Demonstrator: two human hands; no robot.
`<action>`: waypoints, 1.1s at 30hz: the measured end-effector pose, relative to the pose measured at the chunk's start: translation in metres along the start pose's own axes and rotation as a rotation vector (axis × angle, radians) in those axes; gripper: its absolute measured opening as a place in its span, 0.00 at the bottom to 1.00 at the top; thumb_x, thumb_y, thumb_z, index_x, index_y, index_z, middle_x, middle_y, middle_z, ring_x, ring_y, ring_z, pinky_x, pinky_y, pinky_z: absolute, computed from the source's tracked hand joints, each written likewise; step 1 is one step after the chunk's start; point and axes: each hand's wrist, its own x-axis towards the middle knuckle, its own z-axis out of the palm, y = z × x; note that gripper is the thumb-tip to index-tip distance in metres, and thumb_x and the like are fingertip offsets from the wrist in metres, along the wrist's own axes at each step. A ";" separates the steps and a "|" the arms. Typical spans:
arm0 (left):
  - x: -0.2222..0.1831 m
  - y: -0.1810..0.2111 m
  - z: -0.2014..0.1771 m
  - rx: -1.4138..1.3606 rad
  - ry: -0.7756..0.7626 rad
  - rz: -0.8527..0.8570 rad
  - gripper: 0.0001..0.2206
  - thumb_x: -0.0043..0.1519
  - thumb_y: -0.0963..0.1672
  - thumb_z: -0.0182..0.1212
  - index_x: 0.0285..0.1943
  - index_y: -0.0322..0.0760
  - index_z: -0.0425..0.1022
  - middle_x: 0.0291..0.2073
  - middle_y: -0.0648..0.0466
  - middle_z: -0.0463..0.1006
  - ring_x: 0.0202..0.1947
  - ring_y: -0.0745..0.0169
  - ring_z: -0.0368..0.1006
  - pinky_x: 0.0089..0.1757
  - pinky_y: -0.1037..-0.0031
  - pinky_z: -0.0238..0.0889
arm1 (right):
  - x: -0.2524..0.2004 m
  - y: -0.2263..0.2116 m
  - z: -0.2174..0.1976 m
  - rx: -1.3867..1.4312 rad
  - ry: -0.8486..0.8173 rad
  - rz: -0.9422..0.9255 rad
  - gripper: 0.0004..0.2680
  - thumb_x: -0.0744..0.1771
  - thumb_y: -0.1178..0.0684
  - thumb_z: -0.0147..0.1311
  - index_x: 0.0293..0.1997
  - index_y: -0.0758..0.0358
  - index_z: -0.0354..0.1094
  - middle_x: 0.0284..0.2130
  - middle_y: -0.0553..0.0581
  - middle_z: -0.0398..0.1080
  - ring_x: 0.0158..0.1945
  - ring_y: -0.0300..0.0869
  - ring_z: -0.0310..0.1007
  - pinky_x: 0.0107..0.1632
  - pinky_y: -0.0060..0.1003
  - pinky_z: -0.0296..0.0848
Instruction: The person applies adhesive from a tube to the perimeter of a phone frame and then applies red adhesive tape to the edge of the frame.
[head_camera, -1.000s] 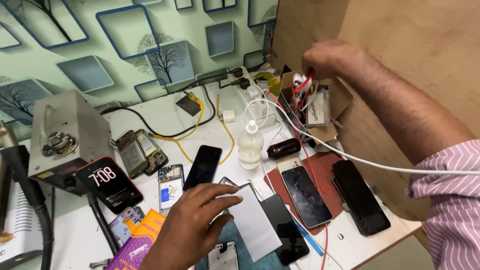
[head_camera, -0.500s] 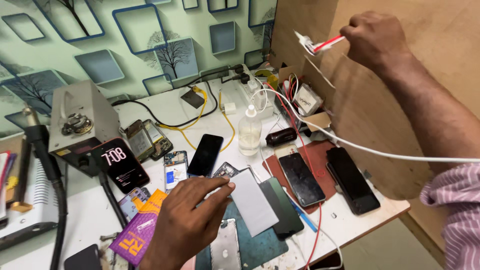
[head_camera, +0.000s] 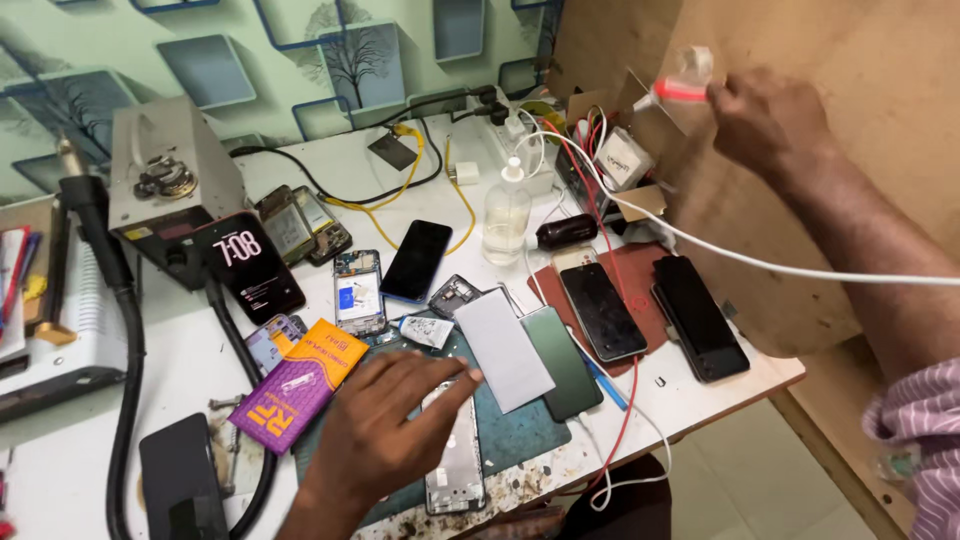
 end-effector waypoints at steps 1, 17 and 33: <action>-0.003 0.002 0.000 -0.013 0.004 0.009 0.15 0.52 0.37 0.66 0.49 0.37 0.80 0.45 0.51 0.81 0.41 0.52 0.78 0.44 0.62 0.73 | -0.002 -0.005 0.003 0.021 -0.011 -0.015 0.04 0.65 0.57 0.56 0.41 0.59 0.75 0.32 0.56 0.73 0.36 0.47 0.75 0.35 0.42 0.75; -0.053 0.000 0.050 -0.370 -0.076 -0.828 0.15 0.56 0.44 0.73 0.51 0.33 0.82 0.42 0.46 0.86 0.40 0.54 0.85 0.42 0.69 0.77 | -0.138 -0.206 -0.098 1.876 -0.297 1.009 0.03 0.64 0.62 0.62 0.33 0.72 0.76 0.25 0.56 0.74 0.29 0.37 0.70 0.34 0.31 0.68; -0.109 -0.009 0.028 -0.532 0.236 -0.951 0.09 0.63 0.37 0.66 0.52 0.33 0.82 0.44 0.47 0.86 0.44 0.62 0.83 0.44 0.75 0.78 | -0.032 -0.338 -0.184 1.383 0.143 0.333 0.15 0.61 0.65 0.72 0.51 0.65 0.76 0.50 0.60 0.76 0.49 0.45 0.78 0.50 0.35 0.76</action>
